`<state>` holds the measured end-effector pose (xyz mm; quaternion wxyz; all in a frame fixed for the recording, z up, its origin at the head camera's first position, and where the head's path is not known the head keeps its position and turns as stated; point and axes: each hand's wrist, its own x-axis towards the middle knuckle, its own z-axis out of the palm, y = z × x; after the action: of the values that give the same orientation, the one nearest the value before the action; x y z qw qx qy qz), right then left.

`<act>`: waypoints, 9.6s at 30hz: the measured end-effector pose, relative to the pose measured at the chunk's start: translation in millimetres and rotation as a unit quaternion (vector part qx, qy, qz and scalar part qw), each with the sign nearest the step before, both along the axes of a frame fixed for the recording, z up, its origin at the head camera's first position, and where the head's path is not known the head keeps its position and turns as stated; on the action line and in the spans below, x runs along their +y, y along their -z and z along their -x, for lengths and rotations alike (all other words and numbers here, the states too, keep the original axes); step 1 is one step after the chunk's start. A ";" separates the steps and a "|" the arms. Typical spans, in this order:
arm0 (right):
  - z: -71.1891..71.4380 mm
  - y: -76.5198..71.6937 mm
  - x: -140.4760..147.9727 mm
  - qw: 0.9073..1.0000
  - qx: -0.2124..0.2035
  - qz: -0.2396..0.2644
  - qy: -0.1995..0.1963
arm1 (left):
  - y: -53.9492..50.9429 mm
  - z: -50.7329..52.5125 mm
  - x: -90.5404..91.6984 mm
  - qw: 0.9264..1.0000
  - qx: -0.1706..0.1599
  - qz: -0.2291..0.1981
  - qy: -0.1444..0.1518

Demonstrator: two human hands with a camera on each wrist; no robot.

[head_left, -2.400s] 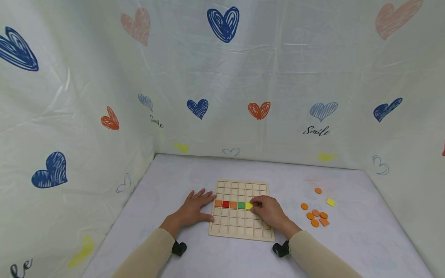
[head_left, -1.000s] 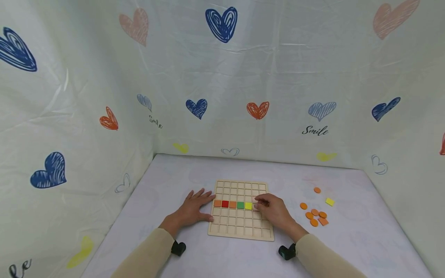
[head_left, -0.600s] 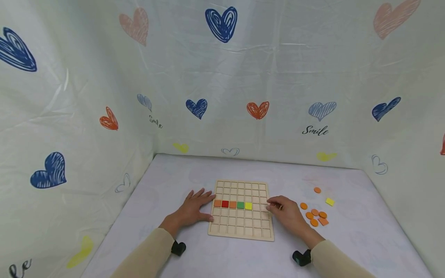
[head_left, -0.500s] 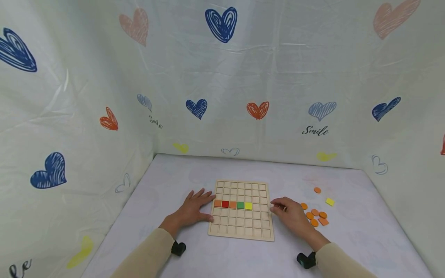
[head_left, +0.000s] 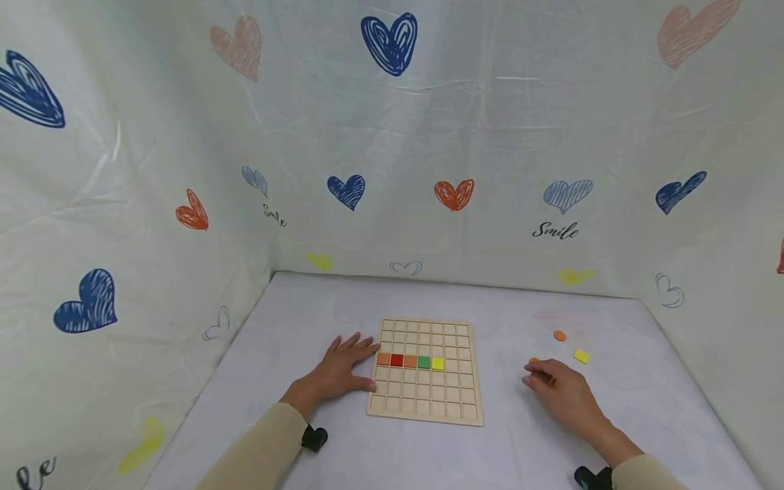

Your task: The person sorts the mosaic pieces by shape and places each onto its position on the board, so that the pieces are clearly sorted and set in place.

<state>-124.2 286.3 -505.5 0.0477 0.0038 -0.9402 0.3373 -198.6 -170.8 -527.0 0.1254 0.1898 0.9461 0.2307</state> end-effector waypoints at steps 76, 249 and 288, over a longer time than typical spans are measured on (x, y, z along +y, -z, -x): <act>-10.2 8.8 78.8 0.989 -0.116 -0.079 0.044 | 2.0 2.8 -3.7 1.000 -0.002 0.002 0.013; 48.8 16.5 -100.7 0.996 -0.038 0.068 -0.044 | 1.9 1.0 -1.4 1.000 0.005 -0.005 0.005; 50.7 21.2 -115.5 0.995 -0.060 0.040 -0.063 | -0.6 -1.1 0.1 1.000 0.002 0.002 0.004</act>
<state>-174.9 170.8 -526.7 -0.0304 0.0408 -0.9251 0.3762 -197.5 -170.7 -526.4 0.1249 0.1938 0.9459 0.2284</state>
